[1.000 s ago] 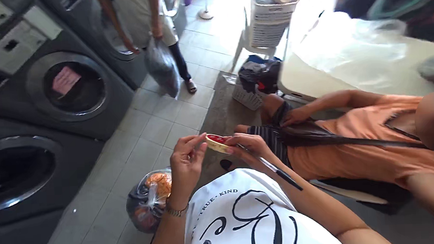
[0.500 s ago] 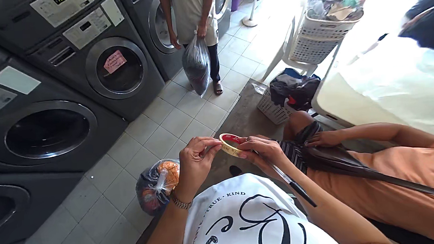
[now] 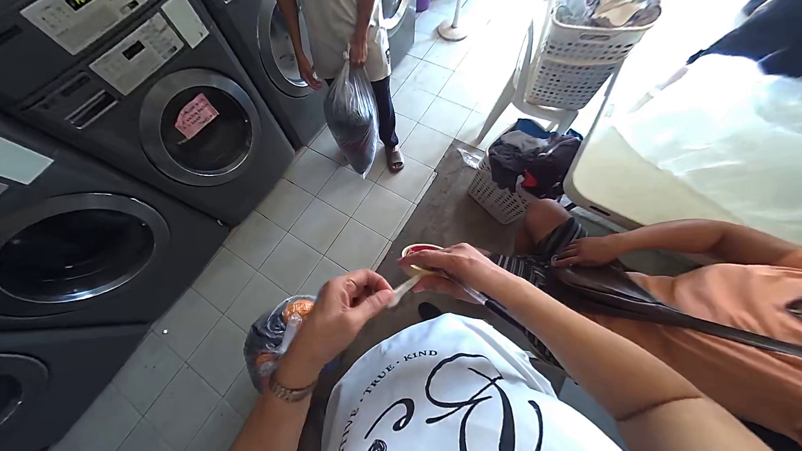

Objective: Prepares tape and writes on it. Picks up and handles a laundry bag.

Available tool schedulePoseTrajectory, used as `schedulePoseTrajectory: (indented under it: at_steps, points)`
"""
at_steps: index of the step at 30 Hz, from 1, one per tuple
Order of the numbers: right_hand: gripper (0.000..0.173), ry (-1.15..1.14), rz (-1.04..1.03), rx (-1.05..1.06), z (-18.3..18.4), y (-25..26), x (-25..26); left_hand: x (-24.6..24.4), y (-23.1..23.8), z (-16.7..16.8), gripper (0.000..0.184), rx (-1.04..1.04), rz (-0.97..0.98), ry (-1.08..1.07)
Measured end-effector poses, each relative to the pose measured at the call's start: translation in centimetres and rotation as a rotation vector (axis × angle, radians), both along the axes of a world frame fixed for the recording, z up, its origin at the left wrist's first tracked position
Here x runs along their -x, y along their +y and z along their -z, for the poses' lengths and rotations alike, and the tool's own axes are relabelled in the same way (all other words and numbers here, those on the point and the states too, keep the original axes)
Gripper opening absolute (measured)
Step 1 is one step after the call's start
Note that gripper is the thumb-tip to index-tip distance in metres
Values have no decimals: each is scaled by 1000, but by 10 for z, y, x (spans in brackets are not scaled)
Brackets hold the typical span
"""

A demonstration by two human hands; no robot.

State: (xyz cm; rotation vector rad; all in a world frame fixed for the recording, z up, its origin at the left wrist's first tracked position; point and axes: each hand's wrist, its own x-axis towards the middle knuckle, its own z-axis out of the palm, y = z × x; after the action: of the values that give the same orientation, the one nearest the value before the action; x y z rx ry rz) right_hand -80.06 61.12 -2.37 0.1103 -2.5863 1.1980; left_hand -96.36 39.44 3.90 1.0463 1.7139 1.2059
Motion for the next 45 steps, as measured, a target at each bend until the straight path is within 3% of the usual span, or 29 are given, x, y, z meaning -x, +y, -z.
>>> schedulePoseTrajectory:
  at_steps: [3,9,11,16,18,20,22,24,26,29,38,45]
  points:
    - [32,-40,-35,82,-2,9,1,19,0,4,9,126,-135,84]
    - [26,-141,18,-96,-8,18,11,21,9,19,12,203,-233,280]
    - [23,-123,52,-125,-11,19,15,21,12,28,12,208,-285,238]
    - [20,-198,62,-220,-18,20,28,18,27,61,15,201,-447,-145]
    - [21,-251,43,-297,-15,19,35,15,31,76,31,211,-528,-144]
    - [20,-281,34,-398,-11,17,42,10,36,85,62,217,-569,-16]
    - [21,-331,5,-459,-11,17,47,-2,43,86,80,162,-546,178]
    - [21,-358,-34,-501,-12,18,51,-13,53,86,71,69,-471,404]
    - [21,-341,-70,-520,-11,20,54,-19,63,89,44,5,-398,566]
    - [20,-289,-129,-522,-8,28,58,-17,68,93,19,-10,-376,648]
    - [26,-289,-280,-469,-3,54,62,-13,74,93,22,190,-310,462]
    - [19,-77,-253,-605,11,65,71,-19,88,103,24,60,-469,402]
